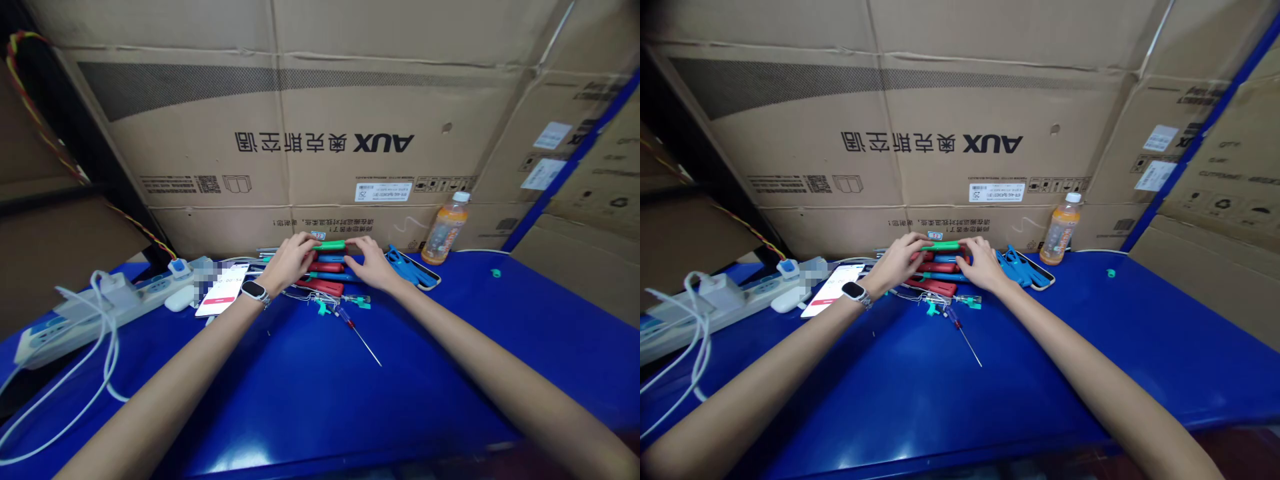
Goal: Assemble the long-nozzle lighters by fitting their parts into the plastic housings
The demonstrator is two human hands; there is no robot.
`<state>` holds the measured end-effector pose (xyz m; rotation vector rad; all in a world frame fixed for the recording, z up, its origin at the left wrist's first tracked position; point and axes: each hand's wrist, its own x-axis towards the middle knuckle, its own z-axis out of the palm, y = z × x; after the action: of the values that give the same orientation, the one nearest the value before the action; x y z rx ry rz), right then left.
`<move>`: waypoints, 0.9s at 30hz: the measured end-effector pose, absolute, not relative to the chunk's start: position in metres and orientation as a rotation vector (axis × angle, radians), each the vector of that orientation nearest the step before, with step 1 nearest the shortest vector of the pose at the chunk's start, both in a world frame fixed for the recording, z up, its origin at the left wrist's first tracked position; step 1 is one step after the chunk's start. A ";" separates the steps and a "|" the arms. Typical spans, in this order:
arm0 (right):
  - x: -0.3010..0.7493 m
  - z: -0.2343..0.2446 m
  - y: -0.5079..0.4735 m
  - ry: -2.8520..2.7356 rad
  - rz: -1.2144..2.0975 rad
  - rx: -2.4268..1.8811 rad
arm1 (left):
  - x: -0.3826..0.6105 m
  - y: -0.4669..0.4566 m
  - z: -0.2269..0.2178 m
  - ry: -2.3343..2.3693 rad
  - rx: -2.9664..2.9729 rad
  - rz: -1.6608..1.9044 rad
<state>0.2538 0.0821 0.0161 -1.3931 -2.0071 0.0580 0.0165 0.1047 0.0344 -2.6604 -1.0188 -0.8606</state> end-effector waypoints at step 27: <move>0.331 0.005 0.031 -1.931 -0.184 -1.927 | 0.186 0.136 0.035 -0.715 -2.908 -0.096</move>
<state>0.3306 0.0313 0.0051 -1.9267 -1.9308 -0.1843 0.1857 0.1362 0.0346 -2.9075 -0.7149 -0.0959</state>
